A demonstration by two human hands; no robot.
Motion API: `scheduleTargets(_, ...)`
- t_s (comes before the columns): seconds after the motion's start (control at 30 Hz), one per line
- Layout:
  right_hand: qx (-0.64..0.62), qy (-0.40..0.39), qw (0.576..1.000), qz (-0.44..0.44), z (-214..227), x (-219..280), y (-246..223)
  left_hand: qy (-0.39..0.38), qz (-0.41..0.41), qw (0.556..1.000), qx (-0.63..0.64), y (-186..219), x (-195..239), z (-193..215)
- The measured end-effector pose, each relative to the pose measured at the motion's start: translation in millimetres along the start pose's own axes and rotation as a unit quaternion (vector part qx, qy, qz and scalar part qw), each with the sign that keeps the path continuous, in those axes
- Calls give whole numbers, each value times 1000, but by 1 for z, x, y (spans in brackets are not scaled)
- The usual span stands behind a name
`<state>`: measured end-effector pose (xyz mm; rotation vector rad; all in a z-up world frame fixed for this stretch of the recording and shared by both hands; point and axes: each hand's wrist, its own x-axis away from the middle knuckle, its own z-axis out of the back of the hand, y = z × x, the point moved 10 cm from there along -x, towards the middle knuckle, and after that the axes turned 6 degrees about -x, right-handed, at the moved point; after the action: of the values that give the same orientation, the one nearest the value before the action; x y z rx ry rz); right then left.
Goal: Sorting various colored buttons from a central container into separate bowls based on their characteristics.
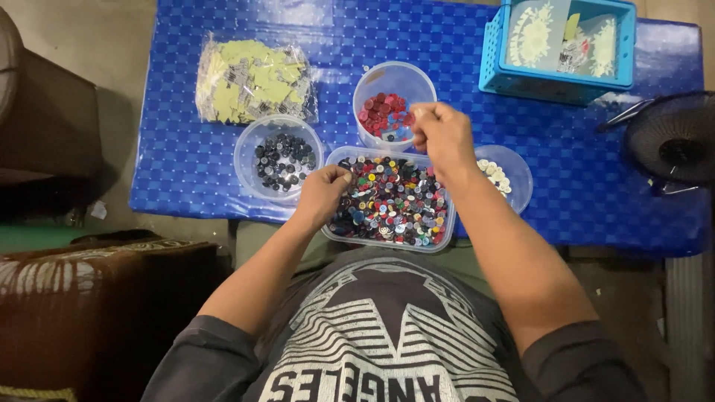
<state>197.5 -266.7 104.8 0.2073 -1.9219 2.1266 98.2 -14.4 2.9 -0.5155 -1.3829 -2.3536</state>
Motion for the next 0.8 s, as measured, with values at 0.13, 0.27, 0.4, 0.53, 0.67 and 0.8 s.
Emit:
scheduleTargets(0.13, -24, 23, 999, -10, 7, -20, 26, 8, -9, 1000, 0, -8, -7, 4)
scheduleTargets(0.27, 201, -63, 978, 10, 21, 17, 60, -3, -21, 998, -63, -4, 0, -3)
scheduleTargets(0.4, 361, -130, 911, 149, 22, 50, 88, 166, -281, 902, -283, 31, 9, -10)
scheduleTargets(0.53, 488, -115, 800, 330, 17, 77, 130, 179, -394, 822, -371, 41, 38, -39)
scheduleTargets(0.67, 485, -103, 771, 399, 22, 98, 118, 164, -454, 798, -360, 33, 55, -59)
scheduleTargets(0.8, 488, -101, 762, 414, 22, 102, 126, 153, -447, 800, -369, 17, 44, -73)
